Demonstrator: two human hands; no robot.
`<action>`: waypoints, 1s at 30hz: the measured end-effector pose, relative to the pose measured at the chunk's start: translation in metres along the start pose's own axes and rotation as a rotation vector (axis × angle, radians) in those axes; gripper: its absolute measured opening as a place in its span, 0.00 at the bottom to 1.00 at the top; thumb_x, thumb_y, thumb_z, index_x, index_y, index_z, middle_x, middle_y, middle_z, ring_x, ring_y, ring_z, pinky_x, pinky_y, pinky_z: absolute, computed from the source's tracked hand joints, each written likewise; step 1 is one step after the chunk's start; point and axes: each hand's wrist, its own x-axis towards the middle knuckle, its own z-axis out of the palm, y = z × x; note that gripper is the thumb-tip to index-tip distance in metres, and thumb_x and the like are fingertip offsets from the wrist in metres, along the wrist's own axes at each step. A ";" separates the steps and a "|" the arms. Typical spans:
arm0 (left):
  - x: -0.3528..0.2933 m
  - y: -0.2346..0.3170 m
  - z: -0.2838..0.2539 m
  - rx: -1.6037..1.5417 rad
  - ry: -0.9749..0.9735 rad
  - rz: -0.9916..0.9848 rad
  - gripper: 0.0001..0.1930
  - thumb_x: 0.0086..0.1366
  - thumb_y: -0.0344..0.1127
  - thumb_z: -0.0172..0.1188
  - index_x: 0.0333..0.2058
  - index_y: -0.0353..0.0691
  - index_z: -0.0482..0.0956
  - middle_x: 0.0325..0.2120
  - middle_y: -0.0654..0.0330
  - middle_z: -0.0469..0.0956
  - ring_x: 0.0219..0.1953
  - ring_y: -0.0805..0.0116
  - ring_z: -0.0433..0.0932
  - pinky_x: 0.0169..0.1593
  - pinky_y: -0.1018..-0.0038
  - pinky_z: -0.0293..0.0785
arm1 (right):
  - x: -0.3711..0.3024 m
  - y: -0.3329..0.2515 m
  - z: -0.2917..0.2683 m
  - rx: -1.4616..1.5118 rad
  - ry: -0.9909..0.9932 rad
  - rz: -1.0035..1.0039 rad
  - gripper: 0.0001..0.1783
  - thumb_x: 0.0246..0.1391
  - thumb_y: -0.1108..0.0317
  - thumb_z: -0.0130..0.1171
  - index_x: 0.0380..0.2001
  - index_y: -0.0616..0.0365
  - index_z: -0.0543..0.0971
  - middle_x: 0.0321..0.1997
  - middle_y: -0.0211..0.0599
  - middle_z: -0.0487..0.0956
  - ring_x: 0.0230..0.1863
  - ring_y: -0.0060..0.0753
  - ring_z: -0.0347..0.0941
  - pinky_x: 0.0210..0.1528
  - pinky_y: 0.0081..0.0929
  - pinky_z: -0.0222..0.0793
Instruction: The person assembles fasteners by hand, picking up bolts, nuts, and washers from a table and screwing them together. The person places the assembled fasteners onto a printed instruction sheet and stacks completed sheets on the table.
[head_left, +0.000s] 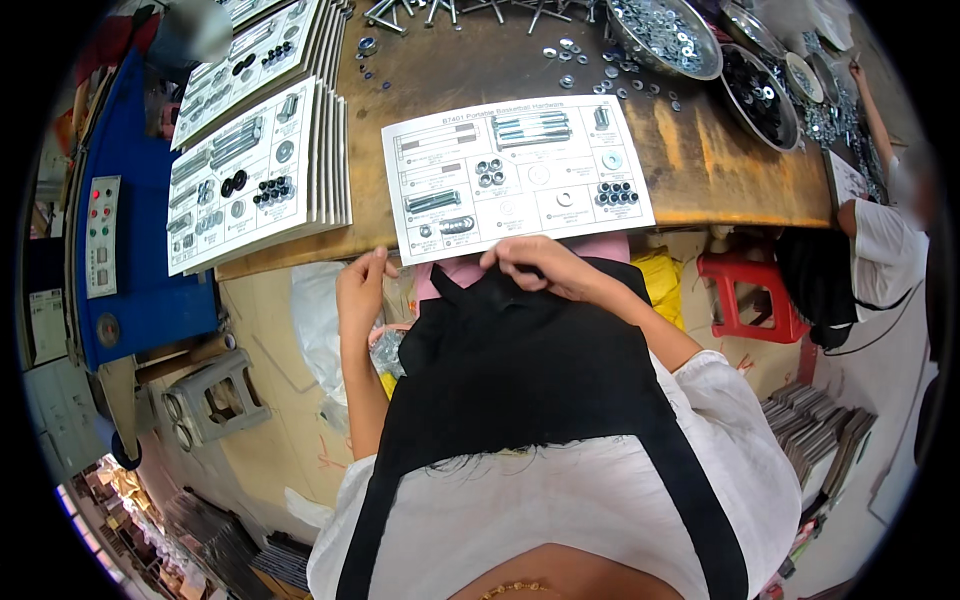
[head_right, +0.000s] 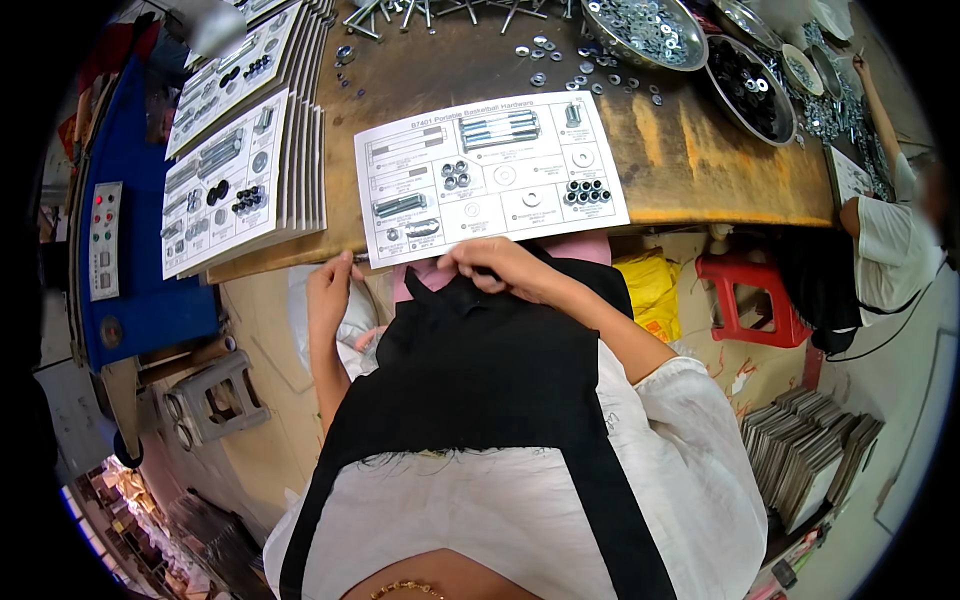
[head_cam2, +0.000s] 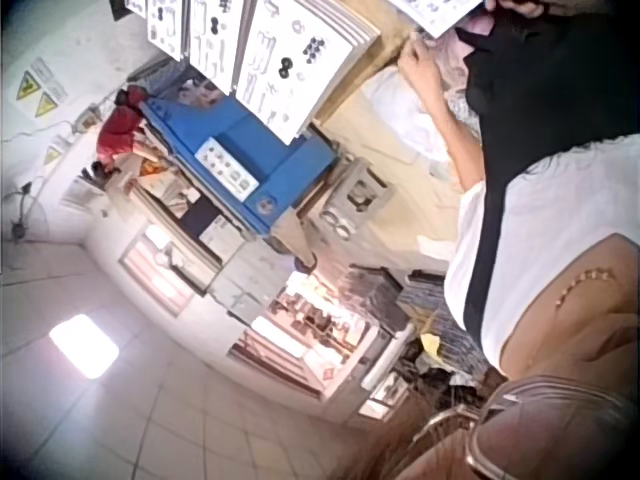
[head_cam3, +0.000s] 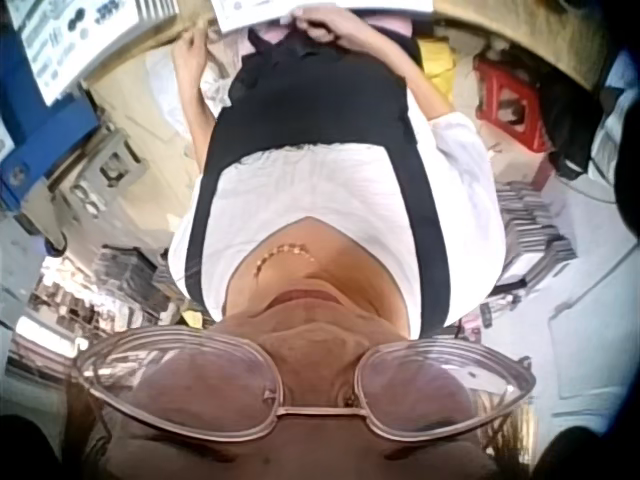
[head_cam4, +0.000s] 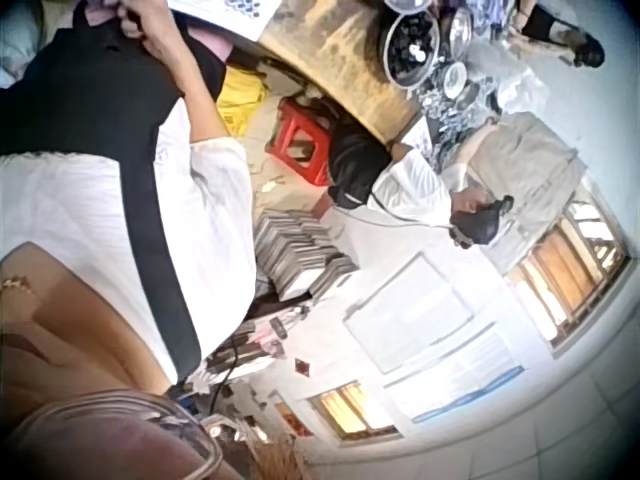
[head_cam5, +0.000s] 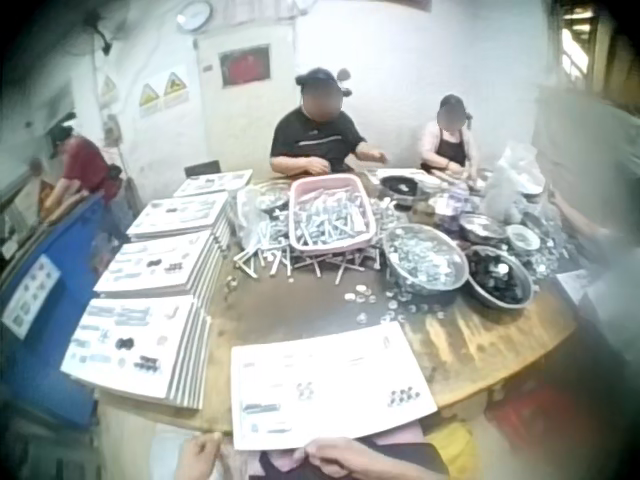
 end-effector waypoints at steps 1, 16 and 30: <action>-0.007 0.011 0.009 -0.080 0.087 0.104 0.15 0.69 0.38 0.56 0.28 0.32 0.80 0.16 0.67 0.70 0.22 0.80 0.66 0.27 0.79 0.61 | 0.001 -0.004 0.005 0.173 0.017 -0.015 0.17 0.67 0.61 0.50 0.45 0.66 0.76 0.28 0.25 0.68 0.21 0.12 0.57 0.21 0.12 0.51; 0.001 0.114 0.094 0.487 0.128 0.685 0.18 0.54 0.31 0.66 0.45 0.36 0.76 0.36 0.55 0.73 0.37 0.56 0.77 0.37 0.64 0.74 | 0.016 -0.025 0.028 0.694 -0.038 -0.345 0.22 0.67 0.65 0.46 0.60 0.64 0.69 0.59 0.40 0.69 0.60 0.33 0.66 0.62 0.32 0.63; 0.017 0.184 0.024 0.076 -0.933 0.659 0.18 0.51 0.31 0.70 0.43 0.42 0.84 0.32 0.63 0.67 0.35 0.69 0.68 0.37 0.76 0.66 | -0.052 -0.082 0.027 -0.339 -0.226 -0.050 0.18 0.51 0.73 0.68 0.46 0.67 0.80 0.34 0.40 0.84 0.36 0.25 0.82 0.40 0.18 0.77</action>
